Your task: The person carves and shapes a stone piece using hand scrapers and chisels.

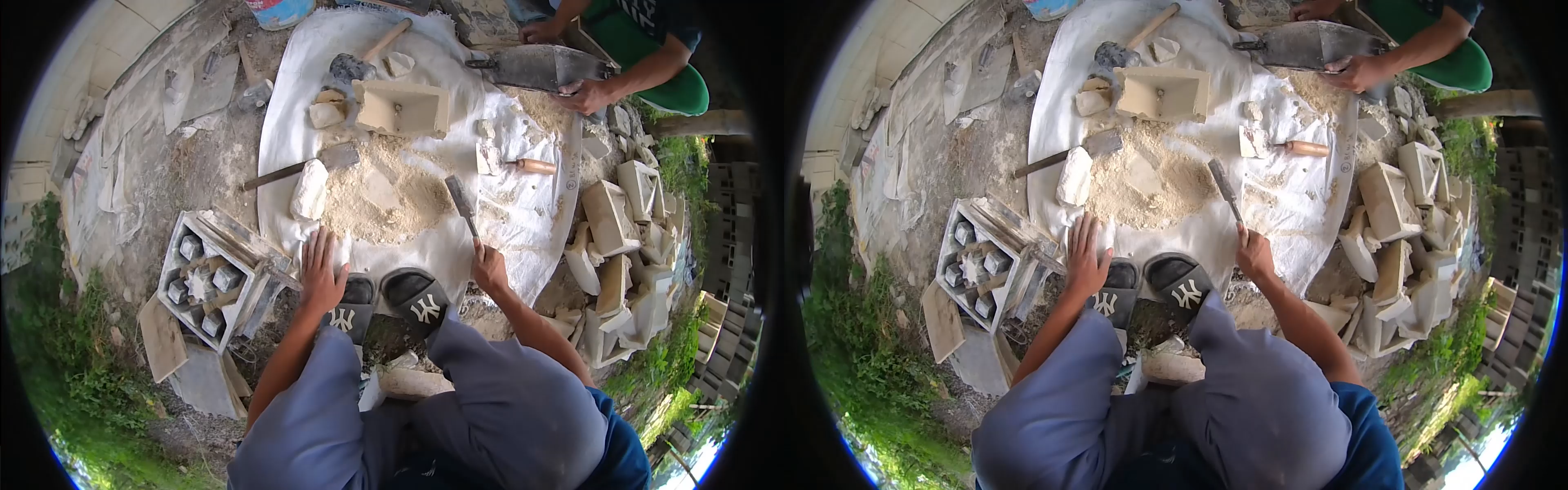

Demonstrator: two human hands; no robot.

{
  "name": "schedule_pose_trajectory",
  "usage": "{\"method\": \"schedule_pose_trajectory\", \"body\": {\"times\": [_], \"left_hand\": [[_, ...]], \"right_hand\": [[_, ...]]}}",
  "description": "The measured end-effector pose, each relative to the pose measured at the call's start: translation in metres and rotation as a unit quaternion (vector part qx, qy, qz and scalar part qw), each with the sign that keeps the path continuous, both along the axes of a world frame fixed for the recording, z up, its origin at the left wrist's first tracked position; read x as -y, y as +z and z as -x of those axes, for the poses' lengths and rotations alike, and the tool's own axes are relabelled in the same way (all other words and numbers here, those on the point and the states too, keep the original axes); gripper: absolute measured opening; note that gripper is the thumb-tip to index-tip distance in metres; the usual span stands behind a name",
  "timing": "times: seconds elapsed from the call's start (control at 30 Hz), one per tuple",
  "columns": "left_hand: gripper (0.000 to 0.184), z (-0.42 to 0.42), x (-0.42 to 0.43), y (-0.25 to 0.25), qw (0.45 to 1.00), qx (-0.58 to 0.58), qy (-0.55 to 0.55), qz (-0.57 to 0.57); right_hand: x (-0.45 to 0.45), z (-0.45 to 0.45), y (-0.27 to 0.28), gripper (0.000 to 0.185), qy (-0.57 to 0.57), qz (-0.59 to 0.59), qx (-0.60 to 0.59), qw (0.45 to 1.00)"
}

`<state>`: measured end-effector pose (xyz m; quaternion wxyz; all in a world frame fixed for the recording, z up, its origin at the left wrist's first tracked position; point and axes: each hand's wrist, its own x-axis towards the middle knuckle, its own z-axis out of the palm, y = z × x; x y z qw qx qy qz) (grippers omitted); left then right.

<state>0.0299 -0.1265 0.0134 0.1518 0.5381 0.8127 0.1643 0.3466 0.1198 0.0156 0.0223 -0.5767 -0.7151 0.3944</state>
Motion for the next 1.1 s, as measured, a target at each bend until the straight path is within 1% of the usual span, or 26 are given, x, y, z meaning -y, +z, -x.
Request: {"method": "schedule_pose_trajectory", "body": {"times": [0.07,0.13,0.23,0.27,0.37,0.4,0.5,0.53,0.57,0.63,0.67,0.7,0.77,0.8,0.83,0.93,0.97,1.03,1.07,1.1], "left_hand": [[0.075,0.001,0.002,0.0,1.0,-0.003,-0.006,-0.003],[0.075,0.002,0.002,-0.001,1.0,-0.005,-0.002,-0.006],[0.076,0.001,0.003,-0.002,1.0,-0.013,0.0,-0.013],[0.076,0.001,0.002,-0.003,1.0,-0.022,-0.001,-0.011],[0.076,0.001,0.003,-0.001,1.0,-0.005,0.0,-0.018],[0.076,0.001,0.004,-0.002,1.0,0.006,0.006,-0.01],[0.076,0.0,0.003,-0.003,1.0,0.001,0.007,-0.014],[0.076,0.0,0.002,-0.003,1.0,-0.008,0.004,-0.004],[0.076,0.0,0.002,-0.003,1.0,-0.006,0.002,-0.006],[0.076,0.001,0.003,-0.002,1.0,-0.002,0.001,-0.002],[0.076,0.0,0.008,-0.001,1.0,0.001,0.0,0.005],[0.076,-0.002,0.01,-0.001,1.0,0.005,0.001,0.007],[0.076,0.002,-0.002,-0.001,1.0,0.004,0.006,-0.007],[0.075,0.001,-0.001,-0.002,1.0,-0.001,0.005,-0.009],[0.075,0.001,0.002,-0.002,1.0,-0.006,0.002,-0.007],[0.074,0.001,0.004,-0.001,1.0,0.0,0.001,-0.012],[0.074,0.001,0.003,0.001,1.0,0.009,-0.001,-0.023],[0.074,0.0,-0.001,0.0,1.0,-0.001,0.003,-0.026],[0.074,-0.001,0.001,-0.001,1.0,-0.001,0.003,-0.024],[0.074,0.0,0.002,-0.001,1.0,-0.002,0.001,-0.02]], "right_hand": [[0.001,-0.002,0.0,0.06,0.015,0.003,0.015,1.0],[0.004,0.001,0.023,0.057,0.008,-0.043,-0.005,0.999],[0.008,-0.006,0.008,0.058,0.033,-0.059,-0.011,0.998],[0.003,-0.004,-0.006,0.058,0.043,-0.057,0.023,0.997],[-0.001,0.007,0.021,0.058,0.035,-0.029,0.014,0.999],[0.003,0.007,0.02,0.06,0.019,-0.055,0.008,0.998],[0.009,0.01,0.016,0.058,0.03,-0.034,0.019,0.999],[0.003,0.015,0.013,0.055,0.026,-0.015,0.063,0.998],[0.002,0.012,0.013,0.055,0.024,-0.017,0.064,0.998],[0.001,0.015,0.023,0.056,0.029,-0.006,0.018,0.999],[0.005,0.015,0.024,0.058,0.027,-0.026,0.013,0.999],[0.012,0.012,0.019,0.058,0.025,-0.021,0.015,0.999],[0.003,0.018,0.01,0.058,0.064,-0.043,0.031,0.997],[-0.005,0.026,0.012,0.057,0.064,0.021,0.089,0.994],[-0.005,0.025,0.017,0.057,0.064,0.022,0.09,0.994],[0.0,0.03,0.027,0.065,0.038,-0.008,0.017,0.999],[0.005,0.029,0.02,0.065,0.036,-0.004,0.018,0.999],[-0.006,0.036,0.009,0.062,0.078,-0.037,0.055,0.995],[-0.013,0.037,0.003,0.061,0.073,0.008,0.088,0.993],[-0.013,0.037,0.011,0.061,0.072,0.009,0.087,0.994]]}}
